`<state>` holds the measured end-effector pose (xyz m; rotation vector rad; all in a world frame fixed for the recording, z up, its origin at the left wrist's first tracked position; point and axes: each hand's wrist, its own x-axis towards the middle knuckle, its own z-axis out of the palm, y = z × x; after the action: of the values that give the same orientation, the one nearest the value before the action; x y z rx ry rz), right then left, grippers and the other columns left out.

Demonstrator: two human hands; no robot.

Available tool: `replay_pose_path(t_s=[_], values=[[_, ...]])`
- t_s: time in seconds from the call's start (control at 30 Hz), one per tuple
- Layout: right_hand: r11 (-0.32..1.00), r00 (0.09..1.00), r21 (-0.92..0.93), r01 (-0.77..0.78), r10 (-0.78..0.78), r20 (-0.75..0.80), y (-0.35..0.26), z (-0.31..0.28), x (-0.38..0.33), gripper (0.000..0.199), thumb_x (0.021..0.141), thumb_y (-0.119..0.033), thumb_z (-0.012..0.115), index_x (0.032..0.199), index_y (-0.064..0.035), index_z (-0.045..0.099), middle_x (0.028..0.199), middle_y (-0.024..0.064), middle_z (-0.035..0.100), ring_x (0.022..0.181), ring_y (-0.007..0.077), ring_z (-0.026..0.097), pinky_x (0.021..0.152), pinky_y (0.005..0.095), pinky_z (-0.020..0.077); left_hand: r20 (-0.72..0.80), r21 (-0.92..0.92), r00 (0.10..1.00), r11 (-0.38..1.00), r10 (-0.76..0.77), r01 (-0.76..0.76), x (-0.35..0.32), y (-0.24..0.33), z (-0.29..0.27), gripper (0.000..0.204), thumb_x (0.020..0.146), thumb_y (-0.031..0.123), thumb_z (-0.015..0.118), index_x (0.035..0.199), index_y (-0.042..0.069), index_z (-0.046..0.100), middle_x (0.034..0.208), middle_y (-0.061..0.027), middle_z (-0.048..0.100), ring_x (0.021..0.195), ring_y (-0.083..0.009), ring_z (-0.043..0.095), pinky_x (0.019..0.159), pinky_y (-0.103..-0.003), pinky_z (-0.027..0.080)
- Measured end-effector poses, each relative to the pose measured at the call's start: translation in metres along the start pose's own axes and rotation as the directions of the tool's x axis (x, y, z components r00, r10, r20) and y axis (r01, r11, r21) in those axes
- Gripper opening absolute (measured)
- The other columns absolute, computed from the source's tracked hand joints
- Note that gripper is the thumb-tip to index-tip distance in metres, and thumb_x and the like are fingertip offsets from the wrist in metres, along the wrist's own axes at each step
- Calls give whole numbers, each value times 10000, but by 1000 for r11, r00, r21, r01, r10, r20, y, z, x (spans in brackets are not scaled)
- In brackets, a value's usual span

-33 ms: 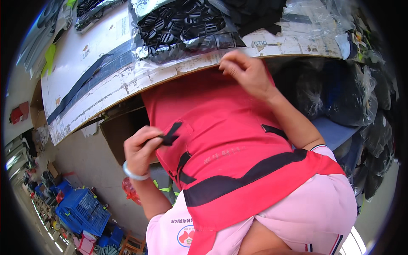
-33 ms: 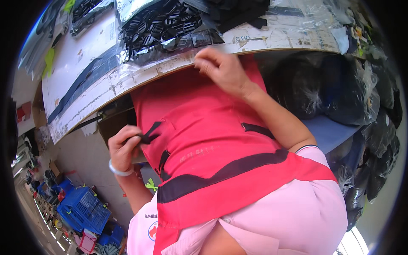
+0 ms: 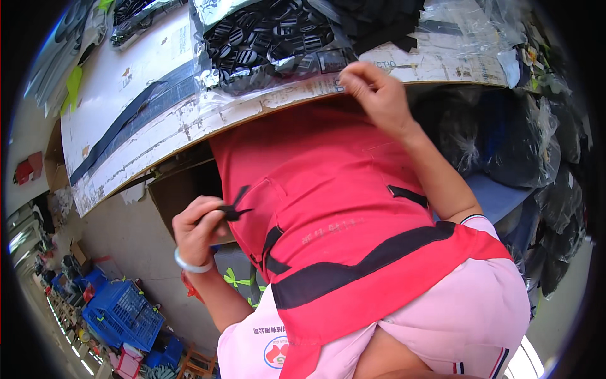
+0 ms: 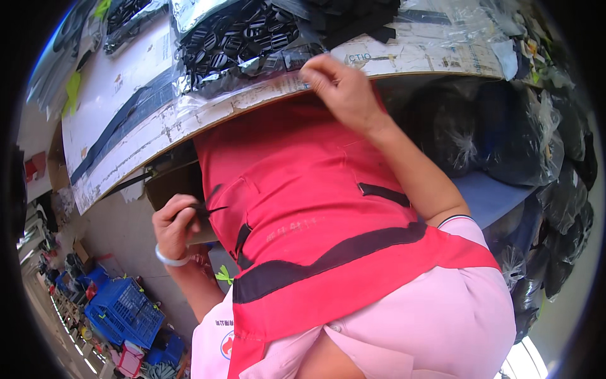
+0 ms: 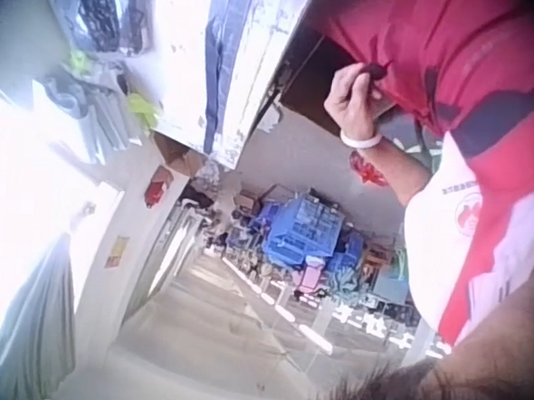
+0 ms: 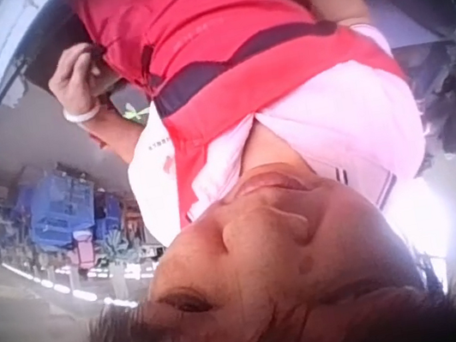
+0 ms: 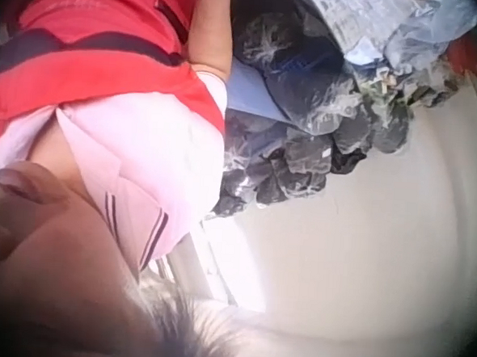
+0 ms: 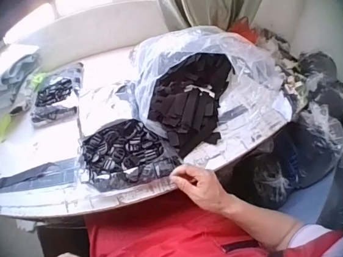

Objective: The person is manually assembling small plastic buckles and black fabric straps at a workstation.

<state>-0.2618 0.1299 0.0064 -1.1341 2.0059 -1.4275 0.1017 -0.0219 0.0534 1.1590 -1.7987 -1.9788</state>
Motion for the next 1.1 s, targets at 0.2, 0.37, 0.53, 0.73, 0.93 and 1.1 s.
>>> replay_pose_path(t_s=[0.2,0.37,0.53,0.73,0.93,1.1], values=[[693,947,-681,239,-321,5,38,-50,31,288,840,-161,686,1123,-115,662,1069,76,579,974,275,546,865,367,458,-516,-218,847,976,-129,16,-6,-99,-94,189,944,120,629,1080,-1,678,939,-74,671,523,-72,464,468,-200,368],[732,962,-628,265,-246,119,29,-51,-1,340,767,-191,768,1092,-134,687,1061,45,570,972,253,531,865,354,442,-403,-659,901,734,-161,-164,20,-148,-72,318,943,40,581,1255,-21,559,1172,-129,634,1063,-214,619,936,-325,518],[874,964,-433,220,-263,-43,45,-45,-6,124,817,-113,735,935,-77,725,942,22,601,893,187,553,801,288,455,-166,-666,986,738,-1,-111,60,-102,-2,406,887,-118,545,1290,-80,511,1253,-188,576,1168,-272,580,1040,-349,469],[856,796,-415,309,-471,-379,39,-69,38,157,884,-121,700,1036,-82,698,952,18,647,840,124,579,789,237,460,80,-556,996,831,27,22,86,-42,65,350,936,-37,540,1283,-71,514,1155,-217,623,1041,-312,656,863,-356,587],[899,794,-128,418,-431,-429,-42,-56,33,150,933,-122,644,1072,-85,688,965,-1,668,787,86,584,740,217,470,206,-515,979,851,11,98,92,-38,91,303,1003,165,517,1246,-12,559,1015,-185,683,821,-218,703,646,-266,594],[843,800,-107,527,-449,397,-40,21,-14,240,873,-71,634,1110,-97,667,937,69,681,741,206,639,669,306,507,188,-599,977,777,-99,194,97,-42,119,306,990,178,535,1245,11,560,1039,-138,678,844,-176,683,715,-300,589]])
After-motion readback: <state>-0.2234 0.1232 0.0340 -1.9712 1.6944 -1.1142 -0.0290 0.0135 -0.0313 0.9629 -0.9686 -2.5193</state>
